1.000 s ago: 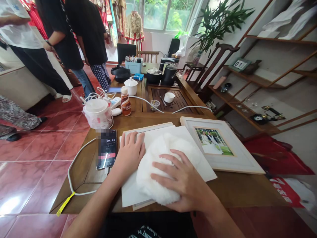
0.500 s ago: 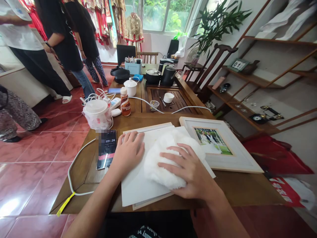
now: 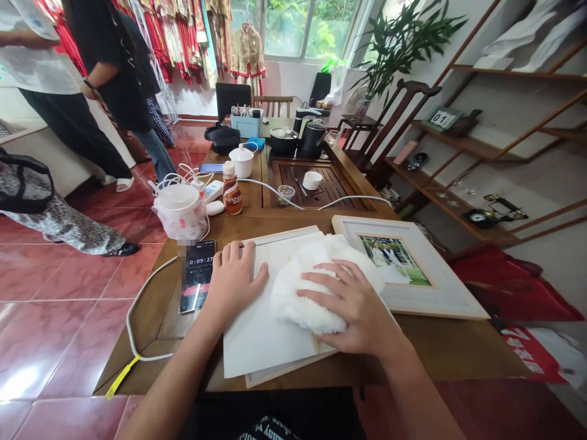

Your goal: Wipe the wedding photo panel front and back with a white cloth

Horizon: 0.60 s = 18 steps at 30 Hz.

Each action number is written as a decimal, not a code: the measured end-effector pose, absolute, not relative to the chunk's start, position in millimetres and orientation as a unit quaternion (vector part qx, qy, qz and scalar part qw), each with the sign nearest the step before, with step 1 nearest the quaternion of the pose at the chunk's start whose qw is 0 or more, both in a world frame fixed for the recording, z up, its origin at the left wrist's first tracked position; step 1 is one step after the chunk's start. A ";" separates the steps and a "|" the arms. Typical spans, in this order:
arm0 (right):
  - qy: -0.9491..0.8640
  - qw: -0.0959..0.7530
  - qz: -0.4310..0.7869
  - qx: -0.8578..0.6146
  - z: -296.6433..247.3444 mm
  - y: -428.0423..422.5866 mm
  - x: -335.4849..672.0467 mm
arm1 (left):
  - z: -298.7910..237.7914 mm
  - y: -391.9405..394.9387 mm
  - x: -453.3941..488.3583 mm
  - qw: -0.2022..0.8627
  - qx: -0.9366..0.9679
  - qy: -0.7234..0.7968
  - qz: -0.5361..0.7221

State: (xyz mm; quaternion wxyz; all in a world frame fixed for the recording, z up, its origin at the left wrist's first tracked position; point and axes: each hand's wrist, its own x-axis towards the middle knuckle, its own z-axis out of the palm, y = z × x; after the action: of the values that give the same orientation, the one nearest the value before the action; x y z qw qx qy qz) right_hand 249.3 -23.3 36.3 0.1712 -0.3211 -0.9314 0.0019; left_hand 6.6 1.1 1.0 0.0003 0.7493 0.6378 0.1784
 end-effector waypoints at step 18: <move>-0.923 0.209 -0.022 -0.322 26.4 -14.8 257.5 | -0.9 7.2 15.7 0.002 0.742 0.653 0.152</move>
State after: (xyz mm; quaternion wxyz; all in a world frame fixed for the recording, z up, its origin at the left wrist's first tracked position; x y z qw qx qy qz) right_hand 257.5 -14.8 26.4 0.2091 -0.3215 -0.9233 -0.0216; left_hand 15.7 7.2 -0.9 0.0023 0.7422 0.6528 0.1517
